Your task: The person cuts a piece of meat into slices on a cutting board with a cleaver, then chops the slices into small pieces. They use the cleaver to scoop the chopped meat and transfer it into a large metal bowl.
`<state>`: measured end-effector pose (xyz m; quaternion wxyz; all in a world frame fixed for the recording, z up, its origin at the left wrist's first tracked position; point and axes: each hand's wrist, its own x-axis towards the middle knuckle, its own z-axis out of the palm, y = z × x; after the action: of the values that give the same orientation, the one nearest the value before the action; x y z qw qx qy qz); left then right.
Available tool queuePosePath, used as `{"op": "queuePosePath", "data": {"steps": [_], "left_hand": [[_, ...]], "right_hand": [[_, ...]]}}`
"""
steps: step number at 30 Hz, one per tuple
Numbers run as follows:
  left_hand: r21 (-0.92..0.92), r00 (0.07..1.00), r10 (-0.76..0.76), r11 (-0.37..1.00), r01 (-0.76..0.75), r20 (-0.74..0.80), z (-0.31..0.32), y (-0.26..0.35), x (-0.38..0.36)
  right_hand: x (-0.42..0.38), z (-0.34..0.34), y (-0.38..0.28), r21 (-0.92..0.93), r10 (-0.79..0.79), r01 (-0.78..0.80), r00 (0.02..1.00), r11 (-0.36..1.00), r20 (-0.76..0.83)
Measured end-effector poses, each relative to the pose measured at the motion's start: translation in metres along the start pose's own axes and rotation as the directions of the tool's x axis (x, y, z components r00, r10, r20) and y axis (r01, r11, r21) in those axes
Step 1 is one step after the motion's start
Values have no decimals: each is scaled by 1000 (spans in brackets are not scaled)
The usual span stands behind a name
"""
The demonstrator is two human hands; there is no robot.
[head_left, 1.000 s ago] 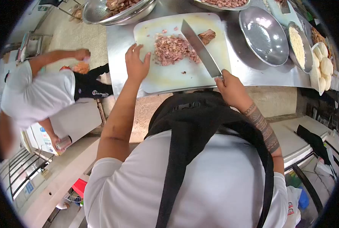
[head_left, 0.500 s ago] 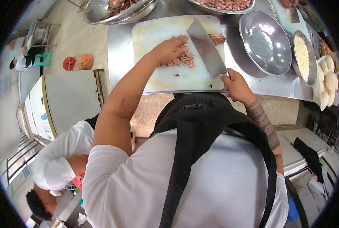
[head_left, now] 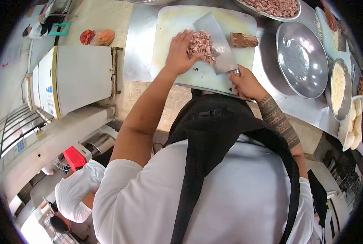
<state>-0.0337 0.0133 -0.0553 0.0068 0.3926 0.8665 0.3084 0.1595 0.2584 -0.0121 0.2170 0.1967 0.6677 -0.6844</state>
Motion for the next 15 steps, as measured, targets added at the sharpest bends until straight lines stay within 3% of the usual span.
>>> {"op": "queuePosePath", "data": {"steps": [3, 7, 8, 15], "left_hand": [[155, 998, -43, 987, 51, -55, 5, 30, -7], [146, 983, -82, 984, 106, -164, 22, 52, -11], [151, 977, -108, 979, 137, -185, 24, 55, -9], [27, 940, -169, 982, 185, -296, 29, 51, -5]], "right_hand": [[15, 12, 2, -27, -31, 31, 999, 999, 15], [39, 41, -5, -215, -117, 109, 993, 970, -25], [31, 48, -18, -102, -85, 84, 996, 991, -4], [52, 62, -8, -54, -143, 151, 982, 987, 122]]}}
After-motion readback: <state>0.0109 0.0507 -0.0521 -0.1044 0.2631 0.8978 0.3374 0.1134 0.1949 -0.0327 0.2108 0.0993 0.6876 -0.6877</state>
